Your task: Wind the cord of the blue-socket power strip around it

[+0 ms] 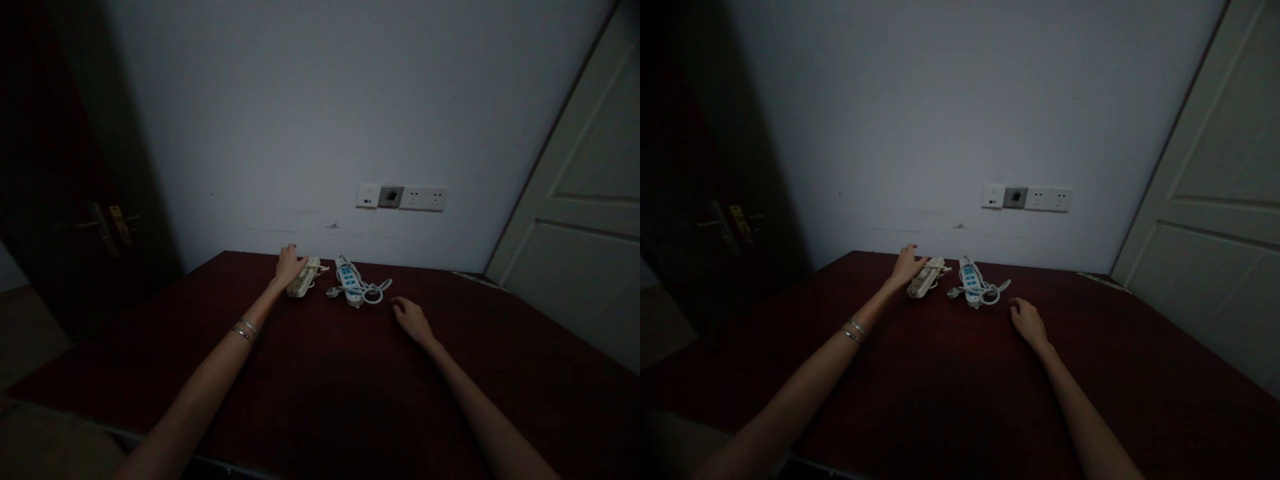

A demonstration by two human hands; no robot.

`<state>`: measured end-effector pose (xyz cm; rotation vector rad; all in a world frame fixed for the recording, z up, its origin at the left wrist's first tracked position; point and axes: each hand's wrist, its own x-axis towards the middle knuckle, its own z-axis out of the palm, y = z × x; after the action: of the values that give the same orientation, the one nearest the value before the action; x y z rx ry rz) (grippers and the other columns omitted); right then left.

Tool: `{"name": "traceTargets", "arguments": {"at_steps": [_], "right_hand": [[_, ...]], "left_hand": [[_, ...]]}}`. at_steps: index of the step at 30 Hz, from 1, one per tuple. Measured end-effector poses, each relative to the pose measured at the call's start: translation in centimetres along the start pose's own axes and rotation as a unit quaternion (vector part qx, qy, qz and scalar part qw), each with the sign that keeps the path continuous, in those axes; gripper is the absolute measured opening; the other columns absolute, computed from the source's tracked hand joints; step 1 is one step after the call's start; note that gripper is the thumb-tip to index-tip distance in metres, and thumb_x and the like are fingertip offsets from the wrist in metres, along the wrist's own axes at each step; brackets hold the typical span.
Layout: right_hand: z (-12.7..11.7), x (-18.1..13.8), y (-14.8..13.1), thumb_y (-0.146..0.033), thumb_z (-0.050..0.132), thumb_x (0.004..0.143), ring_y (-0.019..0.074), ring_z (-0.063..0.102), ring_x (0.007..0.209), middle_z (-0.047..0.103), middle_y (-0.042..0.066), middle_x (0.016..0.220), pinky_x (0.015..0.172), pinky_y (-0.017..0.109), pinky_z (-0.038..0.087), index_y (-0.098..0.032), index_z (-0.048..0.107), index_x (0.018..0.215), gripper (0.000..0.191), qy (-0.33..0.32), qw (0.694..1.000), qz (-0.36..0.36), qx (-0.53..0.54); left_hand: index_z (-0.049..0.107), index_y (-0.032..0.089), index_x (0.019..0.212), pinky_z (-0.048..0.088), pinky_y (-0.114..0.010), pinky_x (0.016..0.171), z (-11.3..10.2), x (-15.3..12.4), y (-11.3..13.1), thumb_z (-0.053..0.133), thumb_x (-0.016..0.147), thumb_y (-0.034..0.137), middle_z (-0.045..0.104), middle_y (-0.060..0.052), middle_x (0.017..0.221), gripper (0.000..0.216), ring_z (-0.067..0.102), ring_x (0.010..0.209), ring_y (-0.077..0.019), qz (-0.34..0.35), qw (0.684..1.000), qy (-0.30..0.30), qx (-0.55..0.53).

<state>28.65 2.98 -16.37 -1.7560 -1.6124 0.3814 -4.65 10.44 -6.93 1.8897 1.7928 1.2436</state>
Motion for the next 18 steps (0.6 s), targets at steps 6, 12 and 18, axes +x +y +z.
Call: {"name": "traceTargets", "arguments": {"at_steps": [6, 12, 18], "right_hand": [[0.2, 2.3, -3.0, -0.036, 0.020, 0.089, 0.0167, 0.065, 0.088, 0.061, 0.013, 0.111, 0.067, 0.026, 0.051, -0.018, 0.044, 0.120, 0.043, -0.016, 0.985, 0.062, 0.162], [0.5, 4.8, -5.0, -0.029, 0.049, 0.078, 0.0172, 0.065, 0.077, 0.066, 0.010, 0.097, 0.060, 0.025, 0.051, -0.016, 0.046, 0.118, 0.041, -0.056, 0.980, 0.080, 0.174], [-0.2, 7.2, -5.0, -0.034, 0.066, 0.066, 0.0228, 0.060, 0.094, 0.063, 0.015, 0.107, 0.075, 0.028, 0.047, -0.009, 0.058, 0.110, 0.051, -0.076, 0.995, 0.031, 0.054]], "left_hand": [[0.063, 0.014, 0.081, 0.044, -0.026, 0.071, 3.5, -3.2, 3.1, 0.055, 0.075, 0.028, 0.065, -0.005, 0.076, 0.018, 0.061, 0.075, -0.0185, 0.117, 0.980, -0.159, 0.024], [0.059, 0.013, 0.099, 0.035, -0.034, 0.095, 6.1, -5.4, 2.6, 0.063, 0.066, 0.026, 0.059, -0.015, 0.113, 0.035, 0.049, 0.111, -0.0280, 0.207, 0.957, -0.197, 0.047], [0.060, 0.010, 0.098, 0.044, -0.030, 0.076, 6.4, -3.4, 1.5, 0.059, 0.071, 0.034, 0.064, -0.015, 0.101, 0.036, 0.060, 0.092, -0.0258, 0.184, 0.956, -0.222, 0.051]]}}
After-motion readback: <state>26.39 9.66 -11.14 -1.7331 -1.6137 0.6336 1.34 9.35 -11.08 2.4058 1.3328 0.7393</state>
